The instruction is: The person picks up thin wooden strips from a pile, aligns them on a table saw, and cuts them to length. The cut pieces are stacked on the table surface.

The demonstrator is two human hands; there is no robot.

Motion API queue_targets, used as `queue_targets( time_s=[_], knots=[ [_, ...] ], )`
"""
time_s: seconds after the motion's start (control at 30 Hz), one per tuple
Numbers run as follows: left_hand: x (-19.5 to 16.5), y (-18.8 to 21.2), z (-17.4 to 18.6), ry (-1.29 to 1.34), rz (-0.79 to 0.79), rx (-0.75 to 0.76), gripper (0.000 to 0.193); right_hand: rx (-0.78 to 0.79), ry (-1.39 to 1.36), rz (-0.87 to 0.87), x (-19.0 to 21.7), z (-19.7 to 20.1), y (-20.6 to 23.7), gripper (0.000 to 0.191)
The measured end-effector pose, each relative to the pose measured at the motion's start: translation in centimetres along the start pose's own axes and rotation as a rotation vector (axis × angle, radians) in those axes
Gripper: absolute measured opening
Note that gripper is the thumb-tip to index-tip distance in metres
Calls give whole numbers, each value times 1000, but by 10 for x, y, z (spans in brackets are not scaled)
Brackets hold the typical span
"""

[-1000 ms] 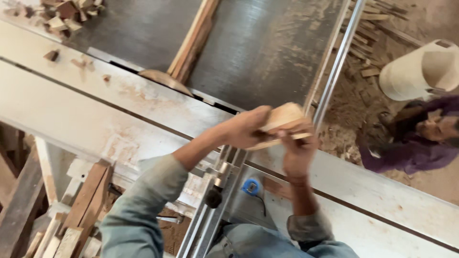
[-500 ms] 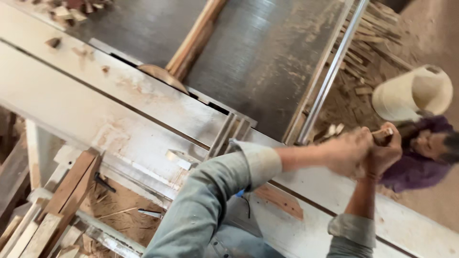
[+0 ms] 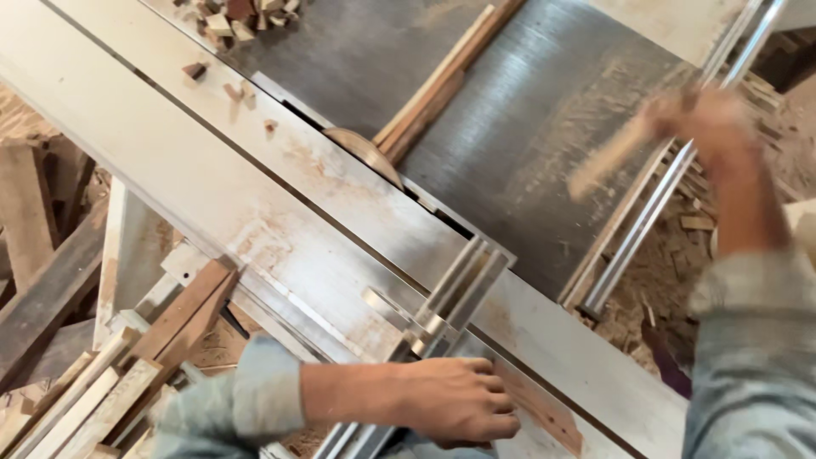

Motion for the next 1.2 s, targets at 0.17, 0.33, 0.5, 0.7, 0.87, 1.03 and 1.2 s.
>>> queue_targets(
  time_s=[0.17,0.33,0.5,0.7,0.87,1.03,1.2],
  knots=[
    [16,51,31,245,245,-409,36,163,-704,667,136,-65,-118,41],
    [-1,88,10,22,339,-617,25,112,-222,255,191,-218,-126,62],
    [-12,148,-52,-155,632,-773,19,242,-129,-49,209,-292,-95,78],
    [-6,239,-127,128,1189,-1105,17,118,-107,-171,214,-316,-87,88],
    [-2,266,-144,307,1473,-1326,18,133,11,-167,201,-319,-97,52],
    [4,266,-120,294,1509,-1424,19,7,146,-113,177,-296,-110,58],
    [23,258,-110,452,1536,-1375,22,52,231,-160,146,-277,-100,64]
  ],
)
Point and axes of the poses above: each hand's wrist, its own y-axis away from the middle knuckle, its own z-axis out of the back of the hand, x = y × z, the point moved 6 cm from there along -y, towards the middle knuckle, and after that the axes turned 6 degrees about -z, right-handed, at the moved point
